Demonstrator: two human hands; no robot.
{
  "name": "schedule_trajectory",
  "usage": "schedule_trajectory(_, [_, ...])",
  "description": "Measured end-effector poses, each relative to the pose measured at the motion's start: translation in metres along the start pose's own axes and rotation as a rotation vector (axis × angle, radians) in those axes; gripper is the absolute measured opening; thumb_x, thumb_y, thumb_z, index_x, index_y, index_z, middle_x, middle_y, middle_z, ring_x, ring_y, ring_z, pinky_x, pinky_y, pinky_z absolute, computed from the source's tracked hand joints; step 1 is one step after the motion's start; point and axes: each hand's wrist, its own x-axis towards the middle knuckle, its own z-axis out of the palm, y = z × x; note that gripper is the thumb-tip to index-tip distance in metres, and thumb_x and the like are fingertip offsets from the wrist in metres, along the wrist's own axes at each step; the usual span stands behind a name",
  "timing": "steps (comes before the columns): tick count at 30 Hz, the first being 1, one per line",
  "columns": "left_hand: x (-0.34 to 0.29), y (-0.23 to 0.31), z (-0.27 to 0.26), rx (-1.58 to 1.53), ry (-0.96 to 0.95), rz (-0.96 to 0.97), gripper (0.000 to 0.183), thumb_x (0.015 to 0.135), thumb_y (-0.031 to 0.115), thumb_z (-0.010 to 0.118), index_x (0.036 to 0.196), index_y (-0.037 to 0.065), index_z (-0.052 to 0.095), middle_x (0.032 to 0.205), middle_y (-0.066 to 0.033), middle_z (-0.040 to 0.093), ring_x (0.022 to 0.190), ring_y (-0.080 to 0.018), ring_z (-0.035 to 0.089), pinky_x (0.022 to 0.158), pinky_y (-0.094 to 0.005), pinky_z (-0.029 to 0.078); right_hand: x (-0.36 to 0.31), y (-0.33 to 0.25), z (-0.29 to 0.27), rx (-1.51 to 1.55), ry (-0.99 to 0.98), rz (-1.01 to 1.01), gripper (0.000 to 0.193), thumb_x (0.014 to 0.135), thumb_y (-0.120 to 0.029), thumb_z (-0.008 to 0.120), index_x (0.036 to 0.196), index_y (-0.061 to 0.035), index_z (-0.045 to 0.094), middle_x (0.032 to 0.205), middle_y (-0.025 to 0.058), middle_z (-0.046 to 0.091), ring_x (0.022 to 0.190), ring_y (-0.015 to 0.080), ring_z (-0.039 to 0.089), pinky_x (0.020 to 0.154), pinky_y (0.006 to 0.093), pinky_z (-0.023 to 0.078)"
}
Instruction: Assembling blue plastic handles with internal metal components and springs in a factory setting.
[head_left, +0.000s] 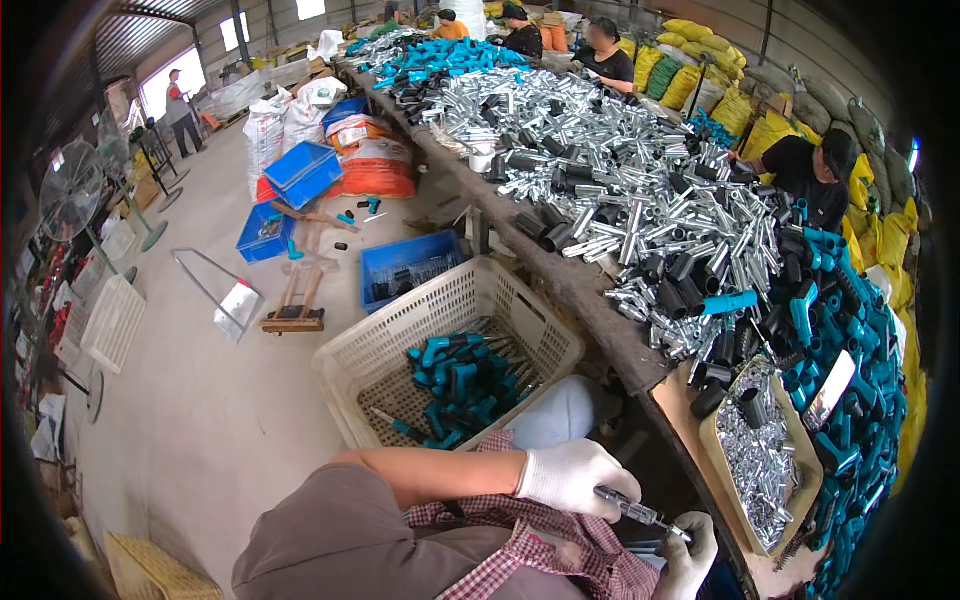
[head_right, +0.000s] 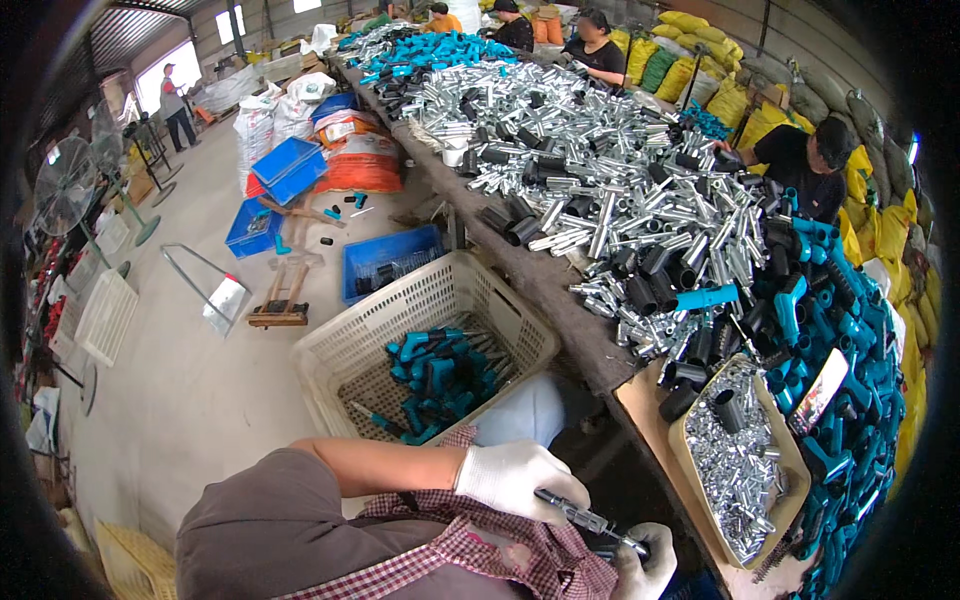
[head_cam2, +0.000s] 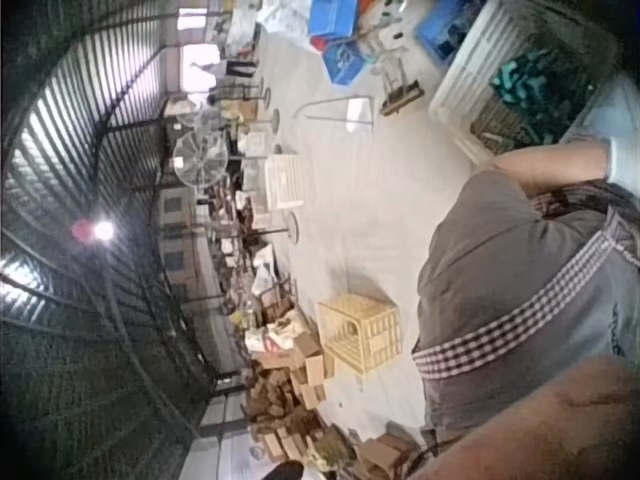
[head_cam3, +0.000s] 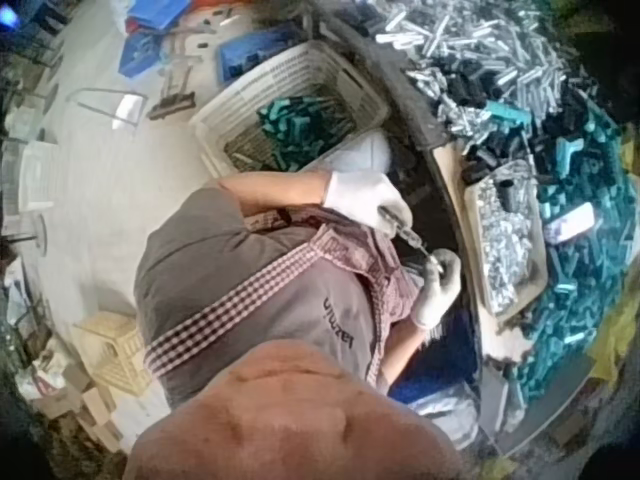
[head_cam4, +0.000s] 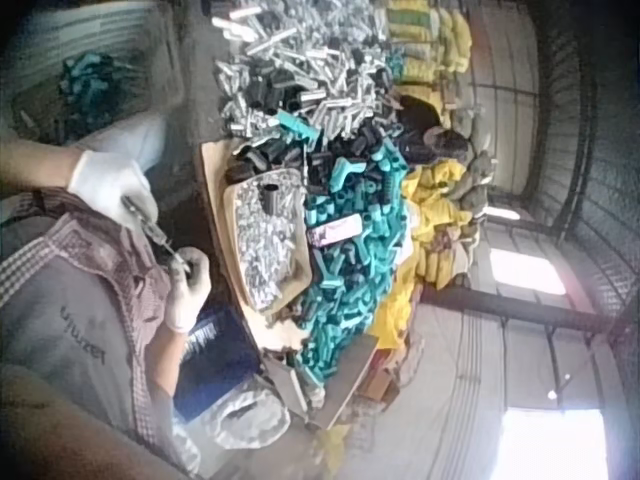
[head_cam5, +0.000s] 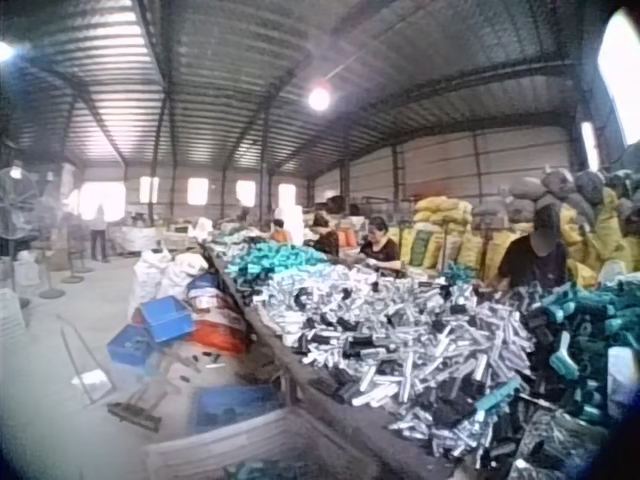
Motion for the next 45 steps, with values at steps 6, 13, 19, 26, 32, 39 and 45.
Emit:
schedule_trajectory(6, [0.004,0.001,0.005,-0.134,-0.059,0.025,0.031,0.085,0.021,0.074,0.112,0.007,0.07,0.098,-0.0138,0.072,0.088,-0.0288,0.07,0.079,-0.0366,0.055,-0.006,0.006,0.011,-0.096,-0.072,-0.106,0.016,0.084,-0.008,0.064,0.097,0.0002,0.06,0.089,0.0067,0.06,0.079,0.0146,0.054,0.073,0.0281,0.046])
schedule_trajectory(13, [0.002,0.003,-0.004,-0.075,0.032,-0.089,0.031,0.082,0.021,0.079,0.107,0.003,0.073,0.097,-0.0151,0.074,0.088,-0.0257,0.073,0.079,-0.0343,0.056,0.018,0.008,0.019,-0.23,-0.189,-0.097,0.021,0.088,-0.014,0.061,0.103,-0.0003,0.055,0.094,0.0159,0.061,0.086,0.0252,0.061,0.079,0.0349,0.05])
schedule_trajectory(19, [0.012,0.01,-0.005,0.005,0.049,-0.099,0.033,0.076,0.013,0.082,0.105,0.001,0.072,0.093,-0.0167,0.074,0.083,-0.0253,0.073,0.074,-0.0325,0.056,0.012,0.03,0.022,0.392,-0.028,0.002,0.06,0.098,-0.05,0.056,0.124,0.0046,0.055,0.113,0.0149,0.064,0.108,0.0233,0.062,0.097,0.0357,0.048])
schedule_trajectory(26, [0.012,0.012,0.01,0.036,0.071,-0.096,0.032,0.07,0.01,0.081,0.098,-0.002,0.074,0.085,-0.0175,0.073,0.072,-0.0234,0.072,0.068,-0.0301,0.055,0.0,0.034,0.03,0.4,-0.054,0.081,0.047,0.106,-0.035,0.042,0.125,0.0041,0.06,0.105,0.012,0.068,0.097,0.0161,0.064,0.088,0.0303,0.05])
schedule_trajectory(32, [0.018,0.017,0.013,0.025,0.018,-0.219,0.03,0.074,0.009,0.078,0.101,-0.001,0.074,0.082,-0.0154,0.073,0.073,-0.018,0.071,0.069,-0.0291,0.054,-0.003,0.052,0.057,0.485,-0.019,0.071,0.047,0.107,-0.033,0.039,0.128,0.0038,0.059,0.108,0.0128,0.068,0.099,0.0163,0.064,0.09,0.0308,0.051])
schedule_trajectory(39, [0.02,0.013,0.02,-0.071,0.071,-0.234,0.027,0.077,0.009,0.074,0.101,-0.004,0.072,0.08,-0.0126,0.073,0.07,-0.0126,0.067,0.067,-0.028,0.052,0.006,0.051,0.04,0.427,-0.062,0.061,0.046,0.107,-0.03,0.039,0.131,0.0042,0.057,0.11,0.0149,0.068,0.102,0.0214,0.065,0.092,0.034,0.05])
schedule_trajectory(45, [0.012,0.013,0.006,-0.057,0.176,-0.253,0.026,0.076,0.008,0.073,0.099,-0.005,0.072,0.079,-0.0109,0.072,0.071,-0.0134,0.067,0.067,-0.027,0.051,0.055,-0.002,-0.047,-0.147,0.218,-0.111,0.028,0.096,-0.019,0.058,0.114,-0.0009,0.068,0.096,0.0125,0.072,0.09,0.0221,0.068,0.084,0.0332,0.052])
